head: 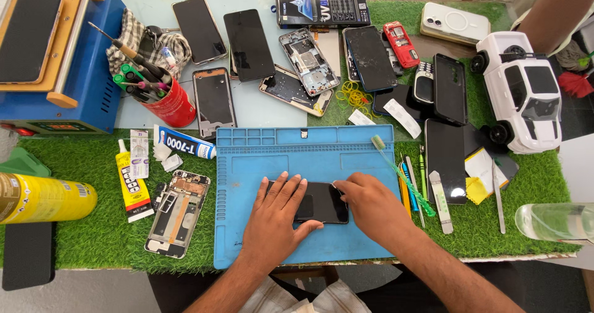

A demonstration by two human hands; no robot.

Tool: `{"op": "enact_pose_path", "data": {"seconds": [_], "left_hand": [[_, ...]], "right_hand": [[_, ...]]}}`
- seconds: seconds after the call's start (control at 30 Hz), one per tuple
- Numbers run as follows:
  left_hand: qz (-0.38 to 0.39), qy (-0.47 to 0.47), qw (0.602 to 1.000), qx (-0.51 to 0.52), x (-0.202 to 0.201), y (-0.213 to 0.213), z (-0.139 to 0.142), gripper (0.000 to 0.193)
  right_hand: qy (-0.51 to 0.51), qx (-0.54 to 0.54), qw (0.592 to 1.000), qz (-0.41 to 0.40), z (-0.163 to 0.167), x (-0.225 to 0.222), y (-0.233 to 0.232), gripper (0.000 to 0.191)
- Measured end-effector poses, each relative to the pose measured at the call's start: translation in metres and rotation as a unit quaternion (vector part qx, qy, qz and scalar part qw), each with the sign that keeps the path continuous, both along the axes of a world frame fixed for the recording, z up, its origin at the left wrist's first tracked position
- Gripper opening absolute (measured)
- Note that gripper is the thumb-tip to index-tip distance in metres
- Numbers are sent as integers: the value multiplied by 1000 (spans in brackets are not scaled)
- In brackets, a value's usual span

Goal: The person holds a smartphone flat on a blue repair mat and works a thin blade along the edge of its screen to pry the display loose from the body. After working around the edge, the person sets the phone aside, picks up a pink smartphone, and holds the separated screen next to it.

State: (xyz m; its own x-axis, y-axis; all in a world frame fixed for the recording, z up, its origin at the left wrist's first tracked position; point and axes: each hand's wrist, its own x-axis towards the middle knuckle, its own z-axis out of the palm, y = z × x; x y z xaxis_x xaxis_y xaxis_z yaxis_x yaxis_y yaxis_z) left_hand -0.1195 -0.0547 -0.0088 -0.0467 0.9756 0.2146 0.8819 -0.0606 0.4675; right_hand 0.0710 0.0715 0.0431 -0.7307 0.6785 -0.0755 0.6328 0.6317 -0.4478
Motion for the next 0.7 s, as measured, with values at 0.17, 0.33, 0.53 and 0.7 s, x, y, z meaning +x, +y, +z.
{"op": "enact_pose_path", "data": {"seconds": [0.17, 0.33, 0.53, 0.7], "left_hand": [[0, 0, 1000, 5, -2, -3, 2, 85], [2, -2, 1000, 2, -1, -3, 0, 86], [4, -7, 1000, 3, 1, -2, -1, 86], [3, -8, 1000, -3, 0, 1, -2, 86]], "right_hand": [[37, -154, 977, -145, 0, 10, 10, 25], [50, -144, 978, -144, -6, 15, 19, 12], [45, -172, 973, -148, -11, 10, 28, 16], [53, -186, 973, -126, -11, 5, 34, 16]]}}
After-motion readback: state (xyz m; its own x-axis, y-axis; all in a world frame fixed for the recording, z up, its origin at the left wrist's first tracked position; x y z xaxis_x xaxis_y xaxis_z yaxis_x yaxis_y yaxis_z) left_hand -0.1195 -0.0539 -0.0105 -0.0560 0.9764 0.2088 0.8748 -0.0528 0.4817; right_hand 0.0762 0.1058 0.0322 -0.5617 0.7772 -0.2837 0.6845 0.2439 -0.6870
